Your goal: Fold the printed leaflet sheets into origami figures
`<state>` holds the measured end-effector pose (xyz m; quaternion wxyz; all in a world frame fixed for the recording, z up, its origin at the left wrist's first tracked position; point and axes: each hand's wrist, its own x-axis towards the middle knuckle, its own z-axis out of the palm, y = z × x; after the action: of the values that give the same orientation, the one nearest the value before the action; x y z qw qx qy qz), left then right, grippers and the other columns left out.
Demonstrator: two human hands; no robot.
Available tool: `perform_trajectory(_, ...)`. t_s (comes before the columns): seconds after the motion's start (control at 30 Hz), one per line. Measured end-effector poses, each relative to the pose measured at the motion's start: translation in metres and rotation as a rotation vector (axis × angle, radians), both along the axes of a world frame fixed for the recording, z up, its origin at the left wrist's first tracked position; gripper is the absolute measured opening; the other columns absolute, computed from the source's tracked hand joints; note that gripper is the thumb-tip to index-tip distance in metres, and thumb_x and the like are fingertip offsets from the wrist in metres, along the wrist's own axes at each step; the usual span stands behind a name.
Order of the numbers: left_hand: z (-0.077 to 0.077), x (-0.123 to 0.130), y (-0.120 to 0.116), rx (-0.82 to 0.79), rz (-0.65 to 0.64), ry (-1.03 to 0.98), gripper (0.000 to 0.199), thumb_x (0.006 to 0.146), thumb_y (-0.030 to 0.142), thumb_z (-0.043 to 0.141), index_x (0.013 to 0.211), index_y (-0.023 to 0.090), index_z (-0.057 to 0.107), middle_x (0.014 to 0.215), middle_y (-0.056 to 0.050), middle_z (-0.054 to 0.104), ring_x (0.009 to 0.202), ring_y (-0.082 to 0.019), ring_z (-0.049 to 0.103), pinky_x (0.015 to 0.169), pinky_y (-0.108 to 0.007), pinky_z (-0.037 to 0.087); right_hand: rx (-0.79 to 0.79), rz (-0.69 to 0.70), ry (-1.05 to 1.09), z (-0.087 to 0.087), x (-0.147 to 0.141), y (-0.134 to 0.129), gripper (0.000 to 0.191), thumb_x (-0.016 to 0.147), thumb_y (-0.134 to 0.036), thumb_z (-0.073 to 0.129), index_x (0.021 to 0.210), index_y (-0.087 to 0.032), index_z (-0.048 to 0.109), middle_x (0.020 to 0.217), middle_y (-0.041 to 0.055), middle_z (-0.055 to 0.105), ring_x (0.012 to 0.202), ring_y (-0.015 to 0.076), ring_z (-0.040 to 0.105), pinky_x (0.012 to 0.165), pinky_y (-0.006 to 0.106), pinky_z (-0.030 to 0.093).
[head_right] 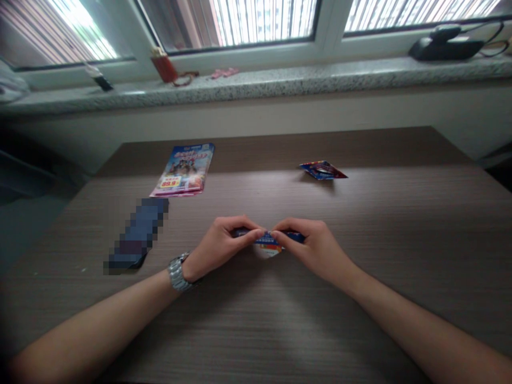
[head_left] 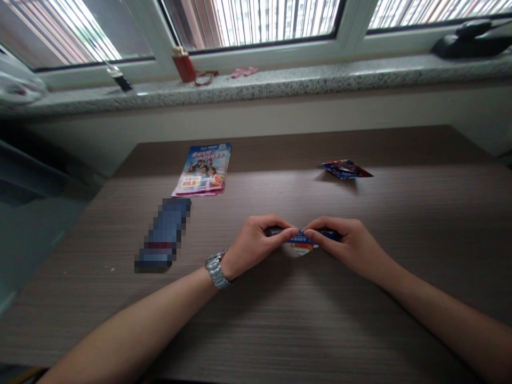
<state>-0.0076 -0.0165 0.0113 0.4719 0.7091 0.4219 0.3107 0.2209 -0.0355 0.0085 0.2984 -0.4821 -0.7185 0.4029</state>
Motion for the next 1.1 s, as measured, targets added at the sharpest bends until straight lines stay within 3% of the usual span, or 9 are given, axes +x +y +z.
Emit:
perform_trajectory(0.4, -0.006, -0.009, 0.008, -0.141, -0.038, -0.04, 0.032, 0.094, 0.044, 0.065, 0.108, 0.018, 0.079, 0.107, -0.006, 0.078, 0.097, -0.02, 0.073, 0.085, -0.026, 0.056, -0.013, -0.029, -0.045, 0.003, 0.01, 0.005, 0.026, 0.094, -0.043, 0.061, 0.094, -0.023, 0.077, 0.093, 0.0031, 0.079, 0.085, 0.0231, 0.072, 0.077, 0.032, 0.055)
perform_trajectory(0.8, -0.004, -0.012, 0.009, 0.029, 0.0, 0.089, 0.032, 0.097, 0.042, 0.06, 0.103, 0.018, 0.08, 0.092, -0.003, 0.079, 0.078, -0.015, 0.07, 0.066, -0.021, 0.048, -0.022, -0.051, -0.056, 0.001, 0.015, 0.01, 0.026, 0.093, -0.043, 0.061, 0.091, -0.023, 0.077, 0.089, 0.0027, 0.079, 0.081, 0.0228, 0.073, 0.076, 0.032, 0.057)
perform_trajectory(0.93, -0.004, -0.011, 0.009, 0.02, 0.059, 0.107, 0.031, 0.096, 0.041, 0.061, 0.096, 0.015, 0.079, 0.084, -0.003, 0.078, 0.072, -0.014, 0.068, 0.061, -0.02, 0.047, -0.023, -0.058, -0.057, -0.001, 0.014, 0.01, 0.027, 0.093, -0.043, 0.061, 0.099, -0.022, 0.078, 0.098, 0.0046, 0.08, 0.087, 0.0245, 0.073, 0.078, 0.035, 0.057)
perform_trajectory(1.1, -0.007, -0.013, 0.011, 0.077, 0.101, 0.145, 0.027, 0.096, 0.037, 0.06, 0.092, 0.016, 0.076, 0.085, -0.003, 0.077, 0.073, -0.015, 0.069, 0.063, -0.021, 0.05, 0.09, -0.074, -0.089, -0.009, 0.016, 0.013, 0.026, 0.093, -0.039, 0.061, 0.109, -0.023, 0.075, 0.106, 0.0058, 0.078, 0.096, 0.0257, 0.072, 0.084, 0.039, 0.057)
